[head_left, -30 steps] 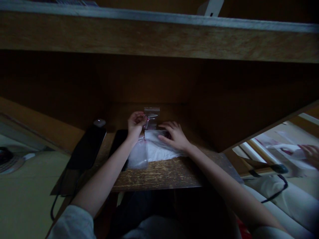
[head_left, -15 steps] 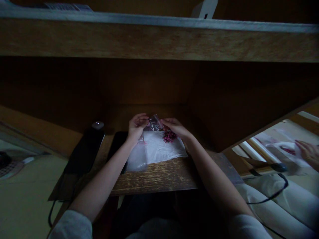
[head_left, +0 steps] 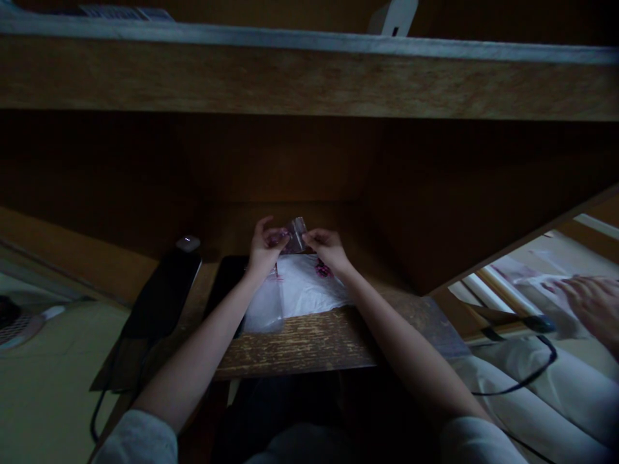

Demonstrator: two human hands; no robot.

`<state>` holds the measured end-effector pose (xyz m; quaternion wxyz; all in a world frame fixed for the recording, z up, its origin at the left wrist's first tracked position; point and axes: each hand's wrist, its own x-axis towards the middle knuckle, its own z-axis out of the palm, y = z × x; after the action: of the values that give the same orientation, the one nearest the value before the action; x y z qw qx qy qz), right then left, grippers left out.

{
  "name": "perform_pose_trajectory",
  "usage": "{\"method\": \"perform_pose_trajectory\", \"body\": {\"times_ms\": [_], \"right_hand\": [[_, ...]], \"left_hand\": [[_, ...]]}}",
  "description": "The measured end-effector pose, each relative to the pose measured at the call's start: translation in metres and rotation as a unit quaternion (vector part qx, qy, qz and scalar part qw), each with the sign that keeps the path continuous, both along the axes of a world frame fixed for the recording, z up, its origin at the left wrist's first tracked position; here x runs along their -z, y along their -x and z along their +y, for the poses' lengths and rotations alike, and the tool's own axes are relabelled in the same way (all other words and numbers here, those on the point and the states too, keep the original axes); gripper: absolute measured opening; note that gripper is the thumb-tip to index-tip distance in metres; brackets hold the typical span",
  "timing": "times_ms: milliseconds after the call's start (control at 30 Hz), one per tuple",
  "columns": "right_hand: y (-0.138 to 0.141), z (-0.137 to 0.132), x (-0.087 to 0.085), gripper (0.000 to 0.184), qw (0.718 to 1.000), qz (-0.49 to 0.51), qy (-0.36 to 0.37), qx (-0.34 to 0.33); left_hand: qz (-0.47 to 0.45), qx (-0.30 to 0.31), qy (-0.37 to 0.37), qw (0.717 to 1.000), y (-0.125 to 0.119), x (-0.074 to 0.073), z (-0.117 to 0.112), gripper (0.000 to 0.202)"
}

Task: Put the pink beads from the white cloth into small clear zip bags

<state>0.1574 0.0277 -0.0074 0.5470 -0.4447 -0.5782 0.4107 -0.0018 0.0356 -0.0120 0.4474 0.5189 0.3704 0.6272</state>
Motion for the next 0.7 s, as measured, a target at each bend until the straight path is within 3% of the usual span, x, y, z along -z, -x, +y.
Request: {"method": "perform_pose_trajectory", "body": {"times_ms": [200,533,700], "right_hand": [[0.0057,-0.0020,0.0029,0.025,1.000,-0.020,-0.010,0.011],[0.0073,-0.0057,0.0048,0.026,0.996,-0.062,-0.043,0.053],[0.0075,-0.0042,0.0055,0.023,0.995,-0.059,-0.062,0.044]], "left_hand": [[0.112,-0.082,-0.076,0.987,0.0033,0.0008,-0.0024,0.036],[0.069,-0.031,-0.045,0.996,-0.0034,-0.0033,-0.0058,0.039],[0.100,-0.080,-0.067,0.990,-0.0018,-0.0072,-0.0069,0.043]]}}
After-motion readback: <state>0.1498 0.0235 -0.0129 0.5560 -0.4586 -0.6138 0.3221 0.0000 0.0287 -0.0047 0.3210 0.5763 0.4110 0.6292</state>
